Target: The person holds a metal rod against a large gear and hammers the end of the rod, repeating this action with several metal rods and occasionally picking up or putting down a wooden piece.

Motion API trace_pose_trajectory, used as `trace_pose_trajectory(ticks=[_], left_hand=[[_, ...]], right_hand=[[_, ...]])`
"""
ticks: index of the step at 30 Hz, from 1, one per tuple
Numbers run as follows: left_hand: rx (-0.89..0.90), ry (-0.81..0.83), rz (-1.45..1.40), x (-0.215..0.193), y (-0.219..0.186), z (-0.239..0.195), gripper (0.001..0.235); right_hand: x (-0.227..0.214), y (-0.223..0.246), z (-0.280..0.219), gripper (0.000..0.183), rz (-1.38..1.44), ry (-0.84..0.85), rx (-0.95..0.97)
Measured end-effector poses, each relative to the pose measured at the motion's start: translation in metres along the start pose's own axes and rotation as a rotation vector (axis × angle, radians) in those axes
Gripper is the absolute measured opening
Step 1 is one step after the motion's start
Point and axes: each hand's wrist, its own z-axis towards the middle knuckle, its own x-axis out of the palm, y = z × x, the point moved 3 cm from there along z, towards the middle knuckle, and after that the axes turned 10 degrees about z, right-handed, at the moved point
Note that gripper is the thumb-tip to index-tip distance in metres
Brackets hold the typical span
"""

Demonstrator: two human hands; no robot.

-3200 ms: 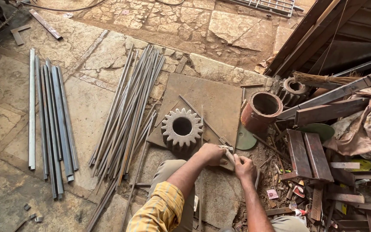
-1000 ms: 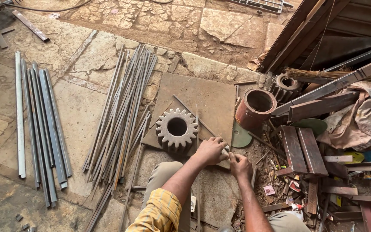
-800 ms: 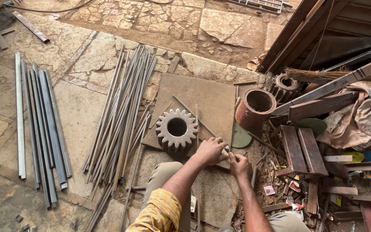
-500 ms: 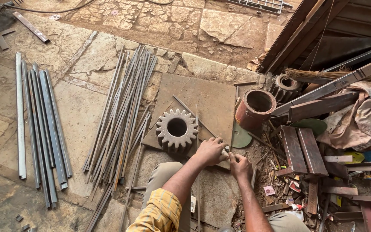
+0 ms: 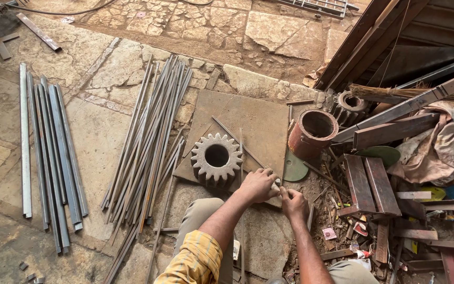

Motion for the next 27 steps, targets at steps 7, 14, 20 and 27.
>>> trace_pose_trajectory(ticks=[7, 14, 20, 27], left_hand=[[0.017, -0.349, -0.27, 0.0, 0.012, 0.008, 0.095], [-0.13, -1.131, -1.387, -0.07, 0.176, -0.052, 0.077], [-0.313, -1.561, -1.23, -0.163, 0.287, -0.247, 0.07], [-0.42, -1.622, -0.983, -0.231, 0.296, -0.4, 0.062]], right_hand=[[-0.003, 0.011, -0.006, 0.044, 0.15, -0.003, -0.002], [0.003, 0.03, -0.01, 0.034, 0.506, -0.015, -0.169], [-0.016, 0.039, -0.022, 0.037, 0.171, 0.024, -0.185], [-0.019, 0.037, -0.037, 0.037, 0.294, 0.093, -0.214]])
